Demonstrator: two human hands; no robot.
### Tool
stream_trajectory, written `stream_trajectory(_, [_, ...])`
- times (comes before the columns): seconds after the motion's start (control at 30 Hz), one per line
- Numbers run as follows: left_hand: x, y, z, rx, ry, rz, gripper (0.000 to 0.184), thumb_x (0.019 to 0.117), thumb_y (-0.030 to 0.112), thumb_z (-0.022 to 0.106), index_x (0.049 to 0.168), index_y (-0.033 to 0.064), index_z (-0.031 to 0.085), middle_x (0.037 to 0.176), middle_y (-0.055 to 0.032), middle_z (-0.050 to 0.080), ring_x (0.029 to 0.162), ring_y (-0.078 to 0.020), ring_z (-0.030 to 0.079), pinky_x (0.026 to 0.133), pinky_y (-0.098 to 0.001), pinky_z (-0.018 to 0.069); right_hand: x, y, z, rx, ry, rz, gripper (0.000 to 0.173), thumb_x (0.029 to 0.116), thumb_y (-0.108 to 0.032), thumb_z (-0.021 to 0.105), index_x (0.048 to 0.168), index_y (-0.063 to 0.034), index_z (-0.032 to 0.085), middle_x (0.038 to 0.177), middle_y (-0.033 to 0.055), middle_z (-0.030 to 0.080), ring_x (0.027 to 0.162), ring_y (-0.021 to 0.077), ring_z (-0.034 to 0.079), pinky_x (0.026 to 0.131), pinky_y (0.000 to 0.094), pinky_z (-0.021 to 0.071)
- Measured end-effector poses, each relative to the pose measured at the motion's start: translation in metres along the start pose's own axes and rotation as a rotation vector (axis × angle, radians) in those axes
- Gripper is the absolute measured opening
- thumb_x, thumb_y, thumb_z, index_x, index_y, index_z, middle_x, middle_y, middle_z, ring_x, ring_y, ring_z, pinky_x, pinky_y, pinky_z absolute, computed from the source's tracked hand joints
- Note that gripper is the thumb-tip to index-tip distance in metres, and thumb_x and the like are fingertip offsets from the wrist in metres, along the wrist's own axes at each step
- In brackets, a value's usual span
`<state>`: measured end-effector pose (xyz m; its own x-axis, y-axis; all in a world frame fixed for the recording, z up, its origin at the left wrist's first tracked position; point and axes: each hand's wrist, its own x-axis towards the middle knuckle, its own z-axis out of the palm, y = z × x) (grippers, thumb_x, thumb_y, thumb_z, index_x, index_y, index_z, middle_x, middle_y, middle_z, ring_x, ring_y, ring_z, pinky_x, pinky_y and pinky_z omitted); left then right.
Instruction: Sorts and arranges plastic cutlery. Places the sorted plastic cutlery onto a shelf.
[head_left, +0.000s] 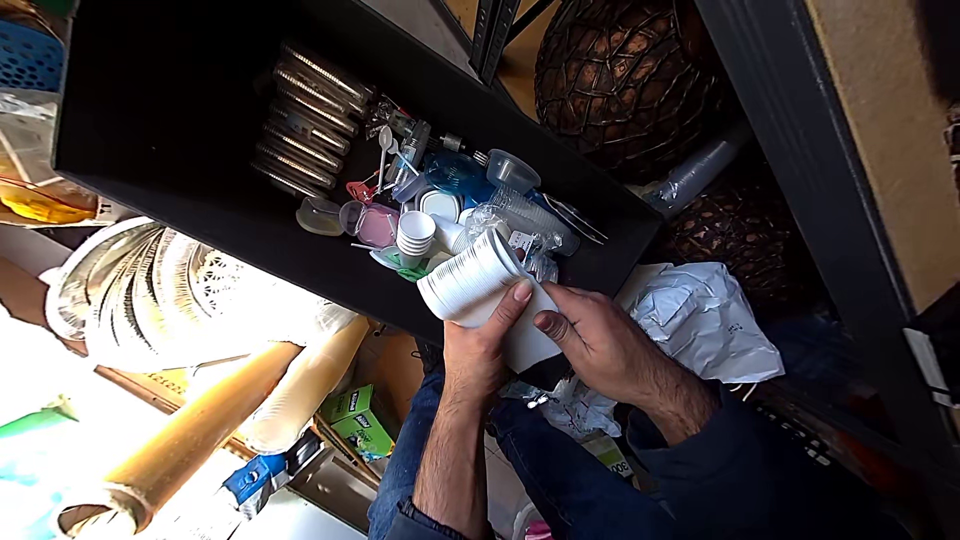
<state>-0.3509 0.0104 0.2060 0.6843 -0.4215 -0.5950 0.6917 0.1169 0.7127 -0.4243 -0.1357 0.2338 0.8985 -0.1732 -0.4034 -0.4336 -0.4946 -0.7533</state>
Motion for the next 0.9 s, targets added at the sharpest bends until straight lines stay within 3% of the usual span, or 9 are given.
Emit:
stream_trajectory(0.1, [0.001, 0.001, 0.001, 0.005, -0.029, 0.014, 0.041, 0.0912, 0.024, 0.078, 0.128, 0.009, 0.069, 0.121, -0.0133, 0.072, 0.108, -0.0247, 0.07, 0.092, -0.041, 0.06, 0.003, 0.003, -0.005, -0.015, -0.064, 0.02, 0.049, 0.1058, -0.058, 0.039, 0.102, -0.0179, 0.067, 0.065, -0.0073, 0.053, 0.058, 0.0067, 0.055, 0.05, 0.0299, 0.0464])
stream_trajectory(0.17, [0.002, 0.002, 0.002, 0.024, -0.011, 0.015, 0.036, 0.0899, 0.024, 0.08, 0.122, 0.0089, 0.071, 0.112, -0.0131, 0.074, 0.101, -0.0231, 0.072, 0.088, -0.04, 0.0608, 0.003, 0.004, -0.006, -0.068, -0.08, 0.017, 0.052, 0.1053, -0.06, 0.038, 0.109, -0.0171, 0.067, 0.064, -0.0069, 0.054, 0.058, 0.0083, 0.057, 0.05, 0.0324, 0.0474])
stream_trajectory(0.27, [0.002, 0.006, 0.001, 0.082, 0.009, 0.006, 0.035, 0.0859, 0.025, 0.084, 0.115, 0.0102, 0.073, 0.102, -0.0113, 0.075, 0.092, -0.021, 0.073, 0.083, -0.0385, 0.0623, 0.003, 0.005, -0.006, -0.026, -0.085, -0.002, 0.045, 0.1062, -0.055, 0.042, 0.107, -0.0166, 0.066, 0.065, -0.0074, 0.054, 0.059, 0.0065, 0.057, 0.051, 0.0294, 0.0476])
stream_trajectory(0.4, [0.005, 0.011, -0.004, 0.08, -0.079, -0.021, 0.038, 0.089, 0.026, 0.081, 0.122, 0.0093, 0.072, 0.113, -0.0134, 0.074, 0.1, -0.0248, 0.072, 0.088, -0.0409, 0.0615, 0.004, 0.004, -0.002, 0.169, -0.11, -0.008, 0.03, 0.1067, -0.04, 0.052, 0.109, -0.0135, 0.065, 0.072, -0.0063, 0.061, 0.064, 0.0044, 0.061, 0.056, 0.0259, 0.0527])
stream_trajectory(0.53, [0.01, 0.012, -0.011, 0.092, -0.143, -0.013, 0.038, 0.0922, 0.022, 0.078, 0.126, 0.0084, 0.07, 0.12, -0.0138, 0.073, 0.105, -0.0264, 0.072, 0.09, -0.0409, 0.0609, 0.006, 0.003, 0.003, 0.281, -0.152, 0.025, 0.025, 0.1062, -0.034, 0.056, 0.111, -0.0124, 0.066, 0.078, -0.0043, 0.067, 0.072, 0.005, 0.066, 0.063, 0.0262, 0.0577])
stream_trajectory(0.7, [0.014, 0.01, -0.013, 0.093, -0.182, -0.056, 0.041, 0.0891, 0.023, 0.081, 0.126, 0.0075, 0.07, 0.12, -0.0127, 0.073, 0.107, -0.0242, 0.071, 0.093, -0.0391, 0.06, 0.012, 0.004, -0.001, 0.282, -0.203, 0.051, 0.021, 0.1045, -0.032, 0.059, 0.099, -0.0134, 0.066, 0.071, -0.005, 0.063, 0.063, 0.0049, 0.062, 0.055, 0.0255, 0.0528])
stream_trajectory(0.8, [0.014, 0.011, -0.009, 0.078, -0.164, -0.125, 0.043, 0.0867, 0.02, 0.083, 0.127, 0.0088, 0.071, 0.117, -0.0133, 0.073, 0.101, -0.0248, 0.072, 0.088, -0.04, 0.0619, 0.012, 0.0, -0.003, 0.529, -0.245, 0.138, 0.016, 0.0935, -0.016, 0.076, 0.106, -0.0076, 0.07, 0.087, 0.0003, 0.074, 0.079, 0.0087, 0.072, 0.073, 0.0275, 0.0627])
stream_trajectory(0.9, [0.014, 0.009, -0.004, 0.099, -0.141, -0.178, 0.046, 0.0813, 0.017, 0.087, 0.123, 0.0076, 0.07, 0.108, -0.013, 0.075, 0.094, -0.0247, 0.074, 0.083, -0.0407, 0.0636, 0.01, -0.002, 0.006, 0.711, -0.173, 0.264, 0.023, 0.0836, -0.002, 0.082, 0.104, -0.0038, 0.072, 0.093, 0.0052, 0.077, 0.085, 0.0136, 0.075, 0.081, 0.031, 0.0645])
